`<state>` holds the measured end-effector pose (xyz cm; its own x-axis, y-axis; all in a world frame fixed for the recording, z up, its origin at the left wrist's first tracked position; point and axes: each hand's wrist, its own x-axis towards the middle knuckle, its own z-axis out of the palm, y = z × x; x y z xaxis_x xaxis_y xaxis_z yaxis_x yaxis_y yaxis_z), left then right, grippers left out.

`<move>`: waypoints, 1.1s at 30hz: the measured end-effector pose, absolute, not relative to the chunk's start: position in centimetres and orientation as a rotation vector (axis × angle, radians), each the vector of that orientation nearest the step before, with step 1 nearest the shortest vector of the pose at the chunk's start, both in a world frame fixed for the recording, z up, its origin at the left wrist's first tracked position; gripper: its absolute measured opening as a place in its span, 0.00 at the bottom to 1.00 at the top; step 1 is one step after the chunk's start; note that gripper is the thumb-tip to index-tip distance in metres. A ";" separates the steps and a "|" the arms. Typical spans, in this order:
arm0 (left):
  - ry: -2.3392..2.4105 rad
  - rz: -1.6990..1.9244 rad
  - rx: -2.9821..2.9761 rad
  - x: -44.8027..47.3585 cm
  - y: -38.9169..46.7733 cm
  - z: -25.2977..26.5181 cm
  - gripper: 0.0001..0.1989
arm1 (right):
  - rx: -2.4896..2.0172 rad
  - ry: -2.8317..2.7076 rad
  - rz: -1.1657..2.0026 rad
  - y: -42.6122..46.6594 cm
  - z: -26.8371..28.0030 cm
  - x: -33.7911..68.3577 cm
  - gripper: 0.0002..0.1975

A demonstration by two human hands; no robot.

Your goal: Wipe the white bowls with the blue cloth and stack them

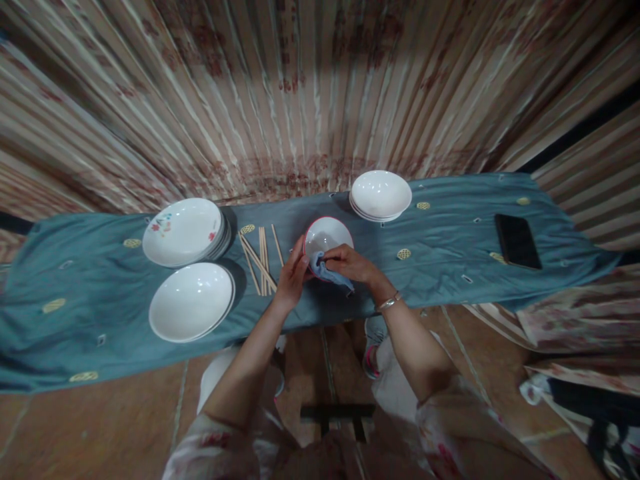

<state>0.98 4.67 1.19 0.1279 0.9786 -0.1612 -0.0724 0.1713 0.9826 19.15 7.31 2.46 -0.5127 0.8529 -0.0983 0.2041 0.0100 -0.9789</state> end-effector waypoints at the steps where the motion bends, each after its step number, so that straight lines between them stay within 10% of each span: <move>1: 1.131 1.041 1.076 1.0 4.7 1.2 0.33 | -1.118 -1.788 1.513 7.3 2.4 19.3 0.11; 33: 1.139 1.002 1.202 0.9 4.9 0.9 0.41 | -1.884 -2.221 0.228 6.2 2.0 19.3 0.11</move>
